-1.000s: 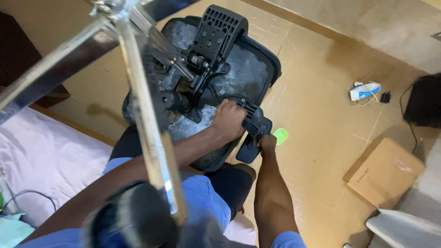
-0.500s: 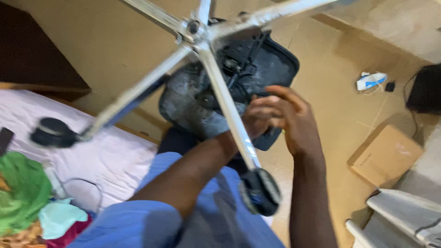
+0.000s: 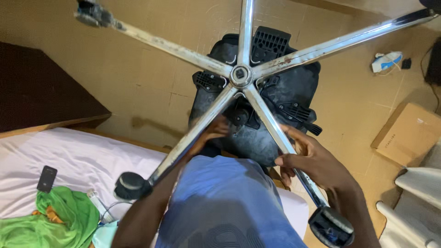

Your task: The person flips an office chair upside down and sits on the floor to work on its base. They use a small metal tool to repeatedly tighten or adjust screws on the chair's central mechanism.

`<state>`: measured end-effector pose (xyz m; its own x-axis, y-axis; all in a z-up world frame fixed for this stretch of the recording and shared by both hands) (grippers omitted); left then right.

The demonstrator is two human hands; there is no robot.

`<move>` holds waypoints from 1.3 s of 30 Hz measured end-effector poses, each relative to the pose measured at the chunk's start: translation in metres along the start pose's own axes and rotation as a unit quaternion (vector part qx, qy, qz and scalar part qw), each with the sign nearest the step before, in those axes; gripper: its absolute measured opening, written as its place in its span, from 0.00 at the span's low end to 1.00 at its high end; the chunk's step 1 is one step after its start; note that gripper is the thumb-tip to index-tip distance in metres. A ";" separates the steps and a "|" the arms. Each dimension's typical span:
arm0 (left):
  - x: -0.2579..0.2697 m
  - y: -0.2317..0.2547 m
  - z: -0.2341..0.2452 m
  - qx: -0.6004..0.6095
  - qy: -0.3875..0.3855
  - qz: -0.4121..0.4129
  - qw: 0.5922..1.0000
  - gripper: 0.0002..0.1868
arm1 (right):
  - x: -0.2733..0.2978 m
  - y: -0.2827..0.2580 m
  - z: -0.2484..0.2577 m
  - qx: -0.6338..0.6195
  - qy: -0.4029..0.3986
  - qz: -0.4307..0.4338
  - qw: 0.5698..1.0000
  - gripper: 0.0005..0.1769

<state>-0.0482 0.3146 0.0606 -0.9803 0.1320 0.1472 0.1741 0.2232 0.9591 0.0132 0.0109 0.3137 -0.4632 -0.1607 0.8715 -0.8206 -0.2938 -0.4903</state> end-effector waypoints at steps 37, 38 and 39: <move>0.001 0.197 -0.190 -0.167 -0.002 0.319 0.933 0.29 | 0.055 0.053 0.119 0.081 0.041 0.046 0.995 0.47; 0.000 0.195 -0.190 -0.157 0.000 0.312 0.937 0.29 | 0.050 0.055 0.123 0.071 0.023 0.055 0.996 0.47; -0.003 0.193 -0.191 -0.159 -0.002 0.309 0.938 0.30 | 0.045 0.058 0.128 0.062 0.005 0.064 0.996 0.47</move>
<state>-0.0300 0.1726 0.2919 -0.7007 0.1439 0.6988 0.6719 -0.1964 0.7141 -0.0122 -0.1334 0.3253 -0.5650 -0.1940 0.8020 -0.7076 -0.3859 -0.5919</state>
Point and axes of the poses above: each hand's wrist, its own x-axis away from the middle knuckle, its own z-axis out of the back of the hand, y = z × x, the point moved 1 cm from there along -x, towards the middle knuckle, and after that the axes turned 9 degrees about y, right-handed, at the moved point
